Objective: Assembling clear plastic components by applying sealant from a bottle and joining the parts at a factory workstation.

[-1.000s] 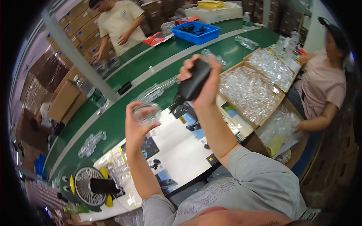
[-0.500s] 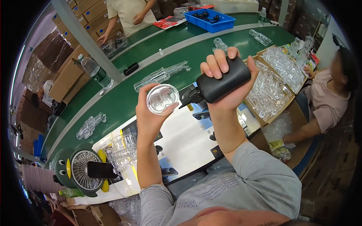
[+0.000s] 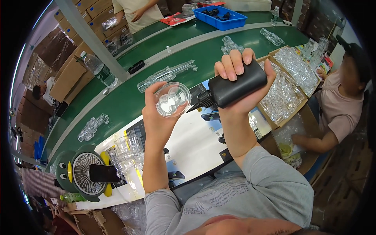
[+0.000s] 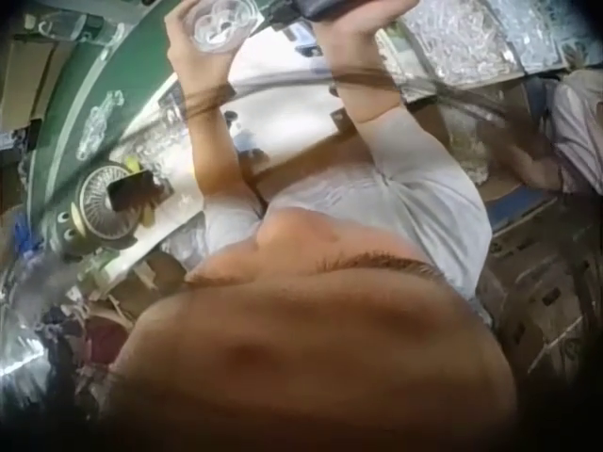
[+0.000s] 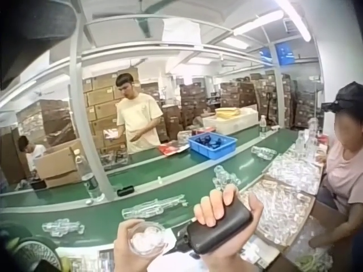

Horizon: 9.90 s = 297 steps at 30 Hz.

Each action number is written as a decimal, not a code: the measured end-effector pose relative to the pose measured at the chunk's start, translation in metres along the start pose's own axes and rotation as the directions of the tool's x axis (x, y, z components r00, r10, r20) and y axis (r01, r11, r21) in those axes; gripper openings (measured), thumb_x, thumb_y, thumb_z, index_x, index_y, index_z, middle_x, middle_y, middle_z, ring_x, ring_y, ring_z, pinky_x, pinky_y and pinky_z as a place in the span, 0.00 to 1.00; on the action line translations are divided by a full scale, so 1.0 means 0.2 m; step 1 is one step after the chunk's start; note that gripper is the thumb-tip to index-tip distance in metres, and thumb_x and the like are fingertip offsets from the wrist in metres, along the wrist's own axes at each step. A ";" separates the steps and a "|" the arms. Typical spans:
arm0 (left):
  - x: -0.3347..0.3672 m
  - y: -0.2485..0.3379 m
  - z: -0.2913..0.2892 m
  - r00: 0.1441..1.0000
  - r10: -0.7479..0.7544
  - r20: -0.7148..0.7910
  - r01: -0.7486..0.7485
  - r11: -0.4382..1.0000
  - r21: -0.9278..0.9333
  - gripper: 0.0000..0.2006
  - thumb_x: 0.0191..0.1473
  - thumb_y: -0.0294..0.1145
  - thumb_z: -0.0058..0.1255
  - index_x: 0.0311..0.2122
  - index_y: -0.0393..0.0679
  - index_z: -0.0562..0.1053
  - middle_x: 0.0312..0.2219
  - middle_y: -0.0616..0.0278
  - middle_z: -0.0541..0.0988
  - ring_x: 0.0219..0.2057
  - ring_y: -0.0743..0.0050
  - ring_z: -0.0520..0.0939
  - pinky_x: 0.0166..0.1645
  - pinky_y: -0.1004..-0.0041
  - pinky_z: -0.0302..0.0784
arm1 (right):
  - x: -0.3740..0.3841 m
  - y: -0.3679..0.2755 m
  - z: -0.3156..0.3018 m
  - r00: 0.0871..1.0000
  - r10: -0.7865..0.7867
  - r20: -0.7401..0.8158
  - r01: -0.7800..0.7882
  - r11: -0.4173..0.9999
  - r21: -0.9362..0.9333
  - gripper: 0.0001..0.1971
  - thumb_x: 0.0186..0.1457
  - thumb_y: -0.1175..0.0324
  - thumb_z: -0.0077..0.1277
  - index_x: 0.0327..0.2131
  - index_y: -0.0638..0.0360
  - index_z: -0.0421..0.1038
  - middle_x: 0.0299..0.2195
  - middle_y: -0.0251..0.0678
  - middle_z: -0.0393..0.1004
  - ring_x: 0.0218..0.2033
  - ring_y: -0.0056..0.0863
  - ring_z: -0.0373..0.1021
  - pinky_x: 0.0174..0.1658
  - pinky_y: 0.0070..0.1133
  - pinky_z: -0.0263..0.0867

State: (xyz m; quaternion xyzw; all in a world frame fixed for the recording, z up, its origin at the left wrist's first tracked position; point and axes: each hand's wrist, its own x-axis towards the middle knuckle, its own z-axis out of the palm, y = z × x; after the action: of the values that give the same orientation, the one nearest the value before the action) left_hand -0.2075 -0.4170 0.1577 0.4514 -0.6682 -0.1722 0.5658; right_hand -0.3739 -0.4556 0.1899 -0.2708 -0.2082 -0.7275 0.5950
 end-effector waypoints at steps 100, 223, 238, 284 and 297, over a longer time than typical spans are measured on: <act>0.00 0.06 -0.15 0.977 0.019 0.215 -0.001 0.997 -0.083 0.36 0.23 0.21 0.69 0.46 0.37 0.69 0.35 0.57 0.78 0.39 0.70 0.78 0.46 0.73 0.72 | 0.06 -0.05 -0.07 0.997 0.038 0.072 -0.038 0.999 0.002 0.17 0.55 0.52 0.35 0.24 0.56 0.57 0.17 0.30 0.56 0.17 0.19 0.53 0.25 0.18 0.53; 0.03 -0.05 -0.19 0.561 0.166 0.811 0.210 0.919 -0.333 0.18 0.56 0.39 0.44 0.44 0.32 0.69 0.36 0.52 0.78 0.40 0.63 0.79 0.46 0.71 0.71 | 0.08 -0.04 -0.09 0.936 0.301 0.181 -0.328 0.933 0.145 0.14 0.55 0.56 0.34 0.24 0.54 0.56 0.16 0.28 0.57 0.17 0.18 0.56 0.27 0.18 0.56; 0.02 -0.07 -0.16 0.517 0.071 0.853 0.341 0.897 -0.282 0.18 0.52 0.36 0.49 0.42 0.30 0.70 0.33 0.52 0.78 0.36 0.67 0.79 0.43 0.73 0.71 | 0.07 -0.03 -0.06 0.923 0.329 0.200 -0.361 0.919 0.157 0.15 0.56 0.55 0.33 0.23 0.55 0.56 0.16 0.29 0.57 0.16 0.19 0.57 0.26 0.18 0.56; 0.04 -0.07 -0.26 0.579 0.018 0.815 0.245 0.950 -0.195 0.17 0.51 0.35 0.52 0.41 0.33 0.70 0.33 0.56 0.77 0.37 0.68 0.78 0.45 0.71 0.70 | 0.08 -0.01 -0.07 0.951 0.245 0.188 -0.264 0.962 0.078 0.16 0.56 0.54 0.31 0.25 0.55 0.56 0.17 0.30 0.57 0.18 0.20 0.57 0.27 0.18 0.55; -0.05 -0.08 -0.62 0.921 -0.096 0.379 0.239 0.905 -0.351 0.24 0.44 0.40 0.57 0.41 0.29 0.68 0.33 0.50 0.77 0.36 0.68 0.78 0.44 0.71 0.73 | 0.06 0.30 -0.22 0.943 0.307 -0.130 -0.251 0.394 -0.884 0.19 0.44 0.67 0.60 0.37 0.54 0.60 0.28 0.30 0.62 0.29 0.17 0.63 0.38 0.16 0.61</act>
State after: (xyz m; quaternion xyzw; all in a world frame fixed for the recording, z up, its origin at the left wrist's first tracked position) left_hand -0.0889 -0.3835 0.1774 0.3479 -0.6686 -0.4288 0.4981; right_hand -0.3228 -0.5051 0.1626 -0.5924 0.2368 -0.6095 0.4706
